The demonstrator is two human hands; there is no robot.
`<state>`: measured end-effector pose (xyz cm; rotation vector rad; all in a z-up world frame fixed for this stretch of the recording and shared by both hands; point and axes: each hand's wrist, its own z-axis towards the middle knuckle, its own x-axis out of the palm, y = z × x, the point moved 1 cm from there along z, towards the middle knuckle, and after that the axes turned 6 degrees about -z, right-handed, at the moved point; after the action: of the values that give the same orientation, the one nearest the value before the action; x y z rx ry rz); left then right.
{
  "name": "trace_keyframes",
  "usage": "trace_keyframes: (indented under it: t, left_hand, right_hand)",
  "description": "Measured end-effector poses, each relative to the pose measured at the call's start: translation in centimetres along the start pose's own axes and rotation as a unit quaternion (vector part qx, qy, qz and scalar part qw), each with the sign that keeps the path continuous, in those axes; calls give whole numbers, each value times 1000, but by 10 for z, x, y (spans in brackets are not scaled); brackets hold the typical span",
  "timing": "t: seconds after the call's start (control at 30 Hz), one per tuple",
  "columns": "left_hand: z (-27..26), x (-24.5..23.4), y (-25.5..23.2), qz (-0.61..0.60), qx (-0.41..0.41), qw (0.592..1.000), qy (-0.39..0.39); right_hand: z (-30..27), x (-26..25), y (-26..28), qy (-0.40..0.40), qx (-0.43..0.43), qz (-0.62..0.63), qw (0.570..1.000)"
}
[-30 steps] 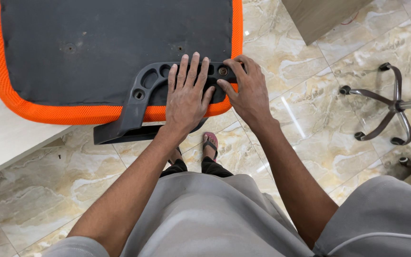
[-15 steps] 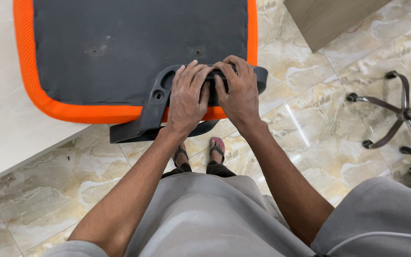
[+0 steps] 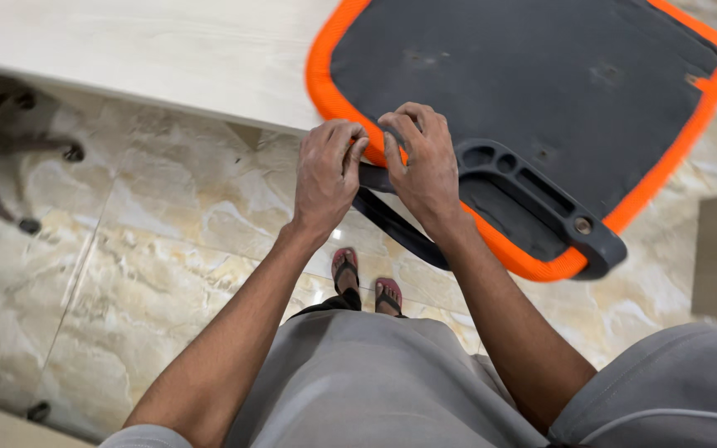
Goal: The person attaches a black plastic frame to an orange mesh chair seat using screws and a screwdriver. They align the frame, insert screws by hand, then tighten them with a screwdriver.
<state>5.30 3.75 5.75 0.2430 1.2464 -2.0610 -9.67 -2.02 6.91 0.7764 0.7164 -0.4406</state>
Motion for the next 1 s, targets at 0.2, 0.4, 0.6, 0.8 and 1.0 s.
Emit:
trace_keyframes:
  t: [0.2, 0.4, 0.6, 0.8, 1.0]
  left_hand:
    - [-45, -88, 37, 87, -78, 983, -140]
    - [-78, -154, 78, 141, -125, 957, -220]
    - [-110, -248, 133, 132, -149, 950, -241]
    - [-146, -356, 189, 155, -197, 932, -263]
    - [-145, -426, 248, 146, -236, 919, -280]
  right_hand:
    - [23, 66, 77, 97, -142, 107, 979]
    - [33, 128, 155, 167, -232, 137, 948]
    - [43, 199, 240, 214, -237, 134, 938]
    - [46, 276, 336, 254, -245, 156, 922]
    - [77, 346, 393, 280, -268, 160, 908]
